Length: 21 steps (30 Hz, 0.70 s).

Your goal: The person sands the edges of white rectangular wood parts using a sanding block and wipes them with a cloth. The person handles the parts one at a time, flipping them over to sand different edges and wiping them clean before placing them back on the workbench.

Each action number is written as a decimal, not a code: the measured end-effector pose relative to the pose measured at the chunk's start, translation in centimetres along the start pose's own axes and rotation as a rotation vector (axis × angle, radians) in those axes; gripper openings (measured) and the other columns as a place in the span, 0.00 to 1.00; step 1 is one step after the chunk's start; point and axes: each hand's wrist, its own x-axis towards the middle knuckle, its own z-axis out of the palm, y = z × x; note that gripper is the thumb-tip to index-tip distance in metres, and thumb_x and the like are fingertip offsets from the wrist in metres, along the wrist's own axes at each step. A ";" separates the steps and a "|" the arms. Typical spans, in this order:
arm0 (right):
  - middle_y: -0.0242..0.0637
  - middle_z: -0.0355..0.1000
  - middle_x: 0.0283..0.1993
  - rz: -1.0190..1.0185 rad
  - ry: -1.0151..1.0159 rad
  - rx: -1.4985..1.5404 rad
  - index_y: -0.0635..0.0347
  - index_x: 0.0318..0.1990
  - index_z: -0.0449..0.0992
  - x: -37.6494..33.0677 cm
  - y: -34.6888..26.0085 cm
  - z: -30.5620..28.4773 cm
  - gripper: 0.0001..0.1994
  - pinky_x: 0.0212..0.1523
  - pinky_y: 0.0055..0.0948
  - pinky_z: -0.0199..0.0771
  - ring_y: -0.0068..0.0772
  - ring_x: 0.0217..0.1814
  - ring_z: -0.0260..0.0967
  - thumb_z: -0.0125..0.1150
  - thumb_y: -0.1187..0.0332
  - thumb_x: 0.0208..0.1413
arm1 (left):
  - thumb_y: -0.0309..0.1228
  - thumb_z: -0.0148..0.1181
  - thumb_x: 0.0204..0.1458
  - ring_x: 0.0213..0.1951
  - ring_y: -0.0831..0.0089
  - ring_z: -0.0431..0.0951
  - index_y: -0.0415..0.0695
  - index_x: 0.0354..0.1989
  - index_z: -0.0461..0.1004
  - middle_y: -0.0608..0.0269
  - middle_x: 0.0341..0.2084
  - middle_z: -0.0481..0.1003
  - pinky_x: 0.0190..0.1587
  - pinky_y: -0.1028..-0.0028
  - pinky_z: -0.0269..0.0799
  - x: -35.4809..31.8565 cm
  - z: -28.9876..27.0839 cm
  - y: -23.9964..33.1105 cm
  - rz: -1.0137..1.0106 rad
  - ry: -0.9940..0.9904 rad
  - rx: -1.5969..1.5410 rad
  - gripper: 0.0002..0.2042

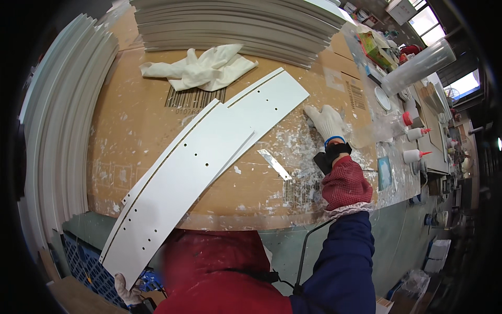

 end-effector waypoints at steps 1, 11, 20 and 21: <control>0.53 0.76 0.30 -0.010 -0.061 0.003 0.70 0.34 0.77 0.2 -0.1 0.0 0.30 0.39 0.45 0.70 0.52 0.33 0.76 0.51 0.43 0.54 | 0.39 0.58 0.58 0.16 0.67 0.76 0.34 0.50 0.63 0.49 0.30 0.76 0.13 0.77 0.72 -0.1 -0.3 0.2 -0.023 0.008 0.023 0.21; 0.33 0.74 0.28 0.017 -0.145 0.968 0.62 0.39 0.74 -3.2 -1.4 -0.3 0.14 0.20 0.21 0.67 0.20 0.22 0.68 0.61 0.58 0.57 | 0.36 0.58 0.56 0.18 0.62 0.77 0.31 0.54 0.59 0.44 0.34 0.75 0.13 0.73 0.72 -0.8 1.6 1.0 -0.041 -0.014 -0.039 0.25; 0.36 0.73 0.37 -0.139 -0.374 1.536 0.61 0.61 0.60 -7.3 -7.8 -1.0 0.22 0.17 0.17 0.68 0.18 0.23 0.67 0.56 0.67 0.62 | 0.32 0.58 0.56 0.18 0.57 0.78 0.27 0.55 0.57 0.38 0.34 0.74 0.12 0.73 0.74 -0.1 0.7 0.8 -0.042 -0.050 -0.086 0.26; 0.36 0.73 0.37 -0.122 -0.384 1.533 0.61 0.60 0.62 -7.5 -8.3 -0.9 0.21 0.19 0.18 0.69 0.18 0.24 0.67 0.56 0.68 0.61 | 0.32 0.58 0.56 0.18 0.57 0.78 0.27 0.55 0.57 0.38 0.34 0.74 0.11 0.74 0.74 -0.1 0.8 0.8 -0.042 -0.048 -0.075 0.26</control>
